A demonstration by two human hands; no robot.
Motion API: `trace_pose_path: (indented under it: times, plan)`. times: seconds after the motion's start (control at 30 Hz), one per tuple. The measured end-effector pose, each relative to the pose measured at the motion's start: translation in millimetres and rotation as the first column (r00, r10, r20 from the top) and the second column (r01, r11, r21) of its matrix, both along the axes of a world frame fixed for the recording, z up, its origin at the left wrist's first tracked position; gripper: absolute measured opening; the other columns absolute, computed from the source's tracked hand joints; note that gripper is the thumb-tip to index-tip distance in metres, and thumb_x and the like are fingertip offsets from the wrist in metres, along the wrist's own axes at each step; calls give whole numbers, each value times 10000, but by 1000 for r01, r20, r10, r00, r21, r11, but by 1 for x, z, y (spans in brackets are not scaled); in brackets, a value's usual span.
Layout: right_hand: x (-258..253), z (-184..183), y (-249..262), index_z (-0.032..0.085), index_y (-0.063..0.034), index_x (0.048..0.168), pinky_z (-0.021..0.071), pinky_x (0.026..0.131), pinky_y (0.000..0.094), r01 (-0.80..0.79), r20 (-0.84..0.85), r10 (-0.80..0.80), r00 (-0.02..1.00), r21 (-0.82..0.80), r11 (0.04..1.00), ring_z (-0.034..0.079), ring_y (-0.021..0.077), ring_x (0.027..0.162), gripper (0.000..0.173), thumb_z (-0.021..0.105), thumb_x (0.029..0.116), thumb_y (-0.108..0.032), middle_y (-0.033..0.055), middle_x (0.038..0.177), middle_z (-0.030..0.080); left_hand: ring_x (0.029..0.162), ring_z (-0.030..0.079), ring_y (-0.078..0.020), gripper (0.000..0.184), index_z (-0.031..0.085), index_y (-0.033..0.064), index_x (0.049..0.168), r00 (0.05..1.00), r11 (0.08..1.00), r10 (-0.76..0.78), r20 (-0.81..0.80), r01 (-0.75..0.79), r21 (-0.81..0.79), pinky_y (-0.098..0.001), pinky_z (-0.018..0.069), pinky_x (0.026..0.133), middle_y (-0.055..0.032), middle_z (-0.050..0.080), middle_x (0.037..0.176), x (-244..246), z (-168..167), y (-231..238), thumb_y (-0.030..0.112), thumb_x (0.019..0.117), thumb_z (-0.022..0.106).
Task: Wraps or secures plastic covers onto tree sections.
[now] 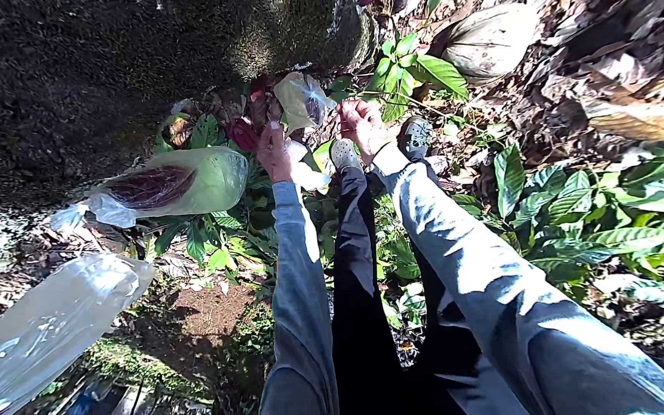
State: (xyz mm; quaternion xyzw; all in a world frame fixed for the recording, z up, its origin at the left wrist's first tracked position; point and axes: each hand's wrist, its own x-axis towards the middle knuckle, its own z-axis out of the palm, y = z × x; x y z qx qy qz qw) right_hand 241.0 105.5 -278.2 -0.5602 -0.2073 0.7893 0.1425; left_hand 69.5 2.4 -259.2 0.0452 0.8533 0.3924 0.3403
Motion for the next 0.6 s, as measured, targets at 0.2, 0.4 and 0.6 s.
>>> trace_pose_path:
  times: [0.2, 0.4, 0.6]
  plan:
    - [-22, -8, -2, 623, -61, 1301, 582, 803, 340, -179, -12, 179, 984, -127, 976, 686, 154, 939, 399, 395, 1125, -337, 73, 1125, 688, 670, 587, -126, 500, 693, 102, 1135, 907, 993, 82, 413, -37, -116, -294, 513, 585, -52, 682, 900, -2, -13, 13, 554, 1032, 506]
    - [-32, -6, -3, 575, -73, 1360, 555, 906, 390, -290, -57, 285, 957, -191, 938, 648, 193, 1104, 431, 374, 1120, -369, 100, 1249, 643, 695, 599, -124, 188, 661, 35, 1148, 920, 996, 41, 389, -67, 53, -305, 540, 619, -60, 663, 891, 31, -13, 8, 125, 1046, 531]
    - [-32, -15, -19, 689, -38, 1157, 588, 748, 301, -119, -38, 118, 992, -25, 993, 666, 111, 791, 210, 638, 1023, -190, 59, 937, 708, 984, 666, -172, 270, 669, 5, 1220, 969, 994, -14, 246, 40, -101, -362, 569, 894, -133, 696, 1104, 57, -4, 10, 191, 1056, 562]
